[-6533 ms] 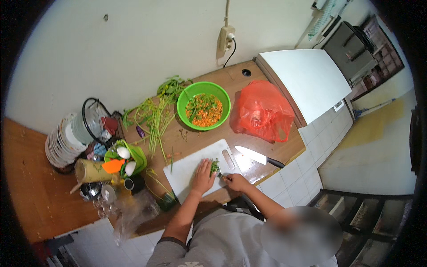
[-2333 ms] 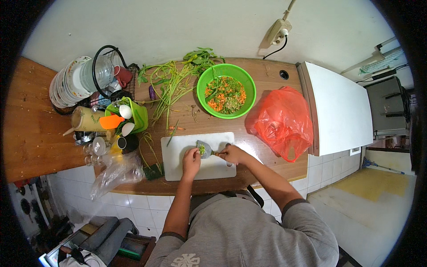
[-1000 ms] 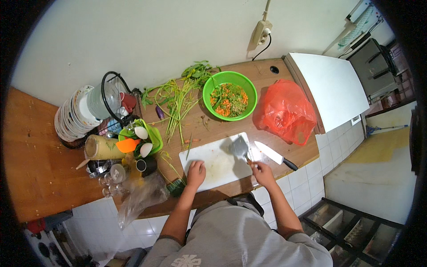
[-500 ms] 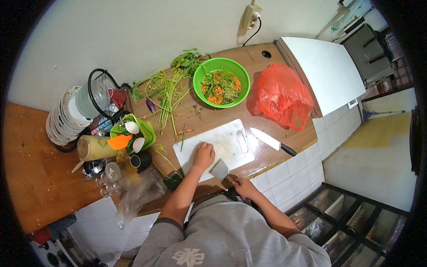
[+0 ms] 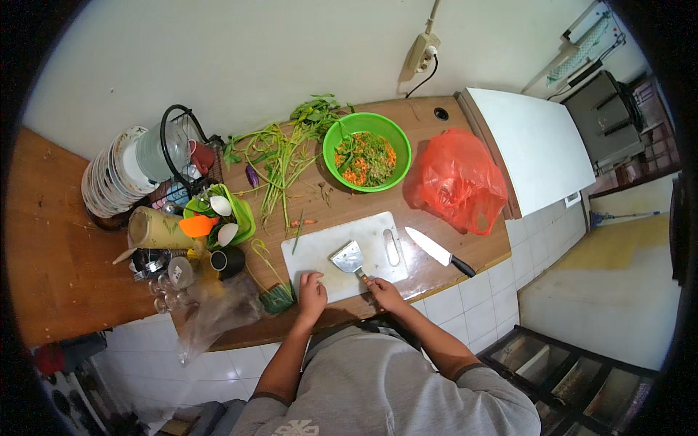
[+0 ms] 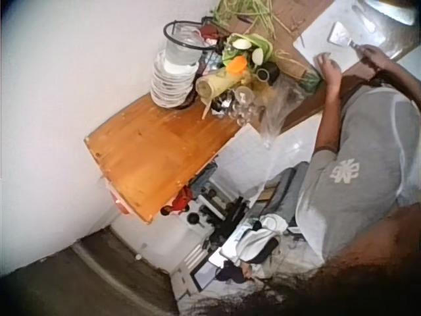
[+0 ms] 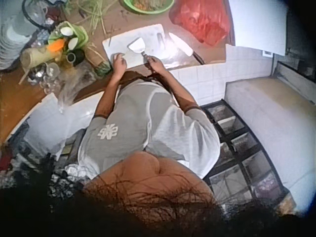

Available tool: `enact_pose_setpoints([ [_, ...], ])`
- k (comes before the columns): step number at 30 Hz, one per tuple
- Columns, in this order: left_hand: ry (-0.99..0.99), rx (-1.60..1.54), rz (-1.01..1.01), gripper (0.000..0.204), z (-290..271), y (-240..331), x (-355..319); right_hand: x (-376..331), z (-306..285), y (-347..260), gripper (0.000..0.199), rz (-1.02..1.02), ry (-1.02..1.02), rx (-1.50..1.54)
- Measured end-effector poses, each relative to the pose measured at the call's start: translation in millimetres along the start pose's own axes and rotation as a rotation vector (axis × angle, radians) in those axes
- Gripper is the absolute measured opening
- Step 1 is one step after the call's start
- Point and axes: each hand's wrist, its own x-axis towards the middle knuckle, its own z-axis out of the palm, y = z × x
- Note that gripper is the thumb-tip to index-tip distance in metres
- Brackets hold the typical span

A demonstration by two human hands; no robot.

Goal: The person chops green vegetables on a white cutting board using a knife and uses a spatula to transfer the pieces into a green bowl.

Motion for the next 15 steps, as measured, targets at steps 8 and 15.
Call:
enact_pose_setpoints([
  [8, 0.015, 0.114, 0.076, 0.028, 16, 11, -5, 55, -165, -34, 0.037, -0.222, -0.048, -0.636],
  [15, 0.106, 0.119, -0.064, 0.027, 60, 25, -1, 99, -240, -147, 0.040, -0.428, -0.068, -1.027],
])
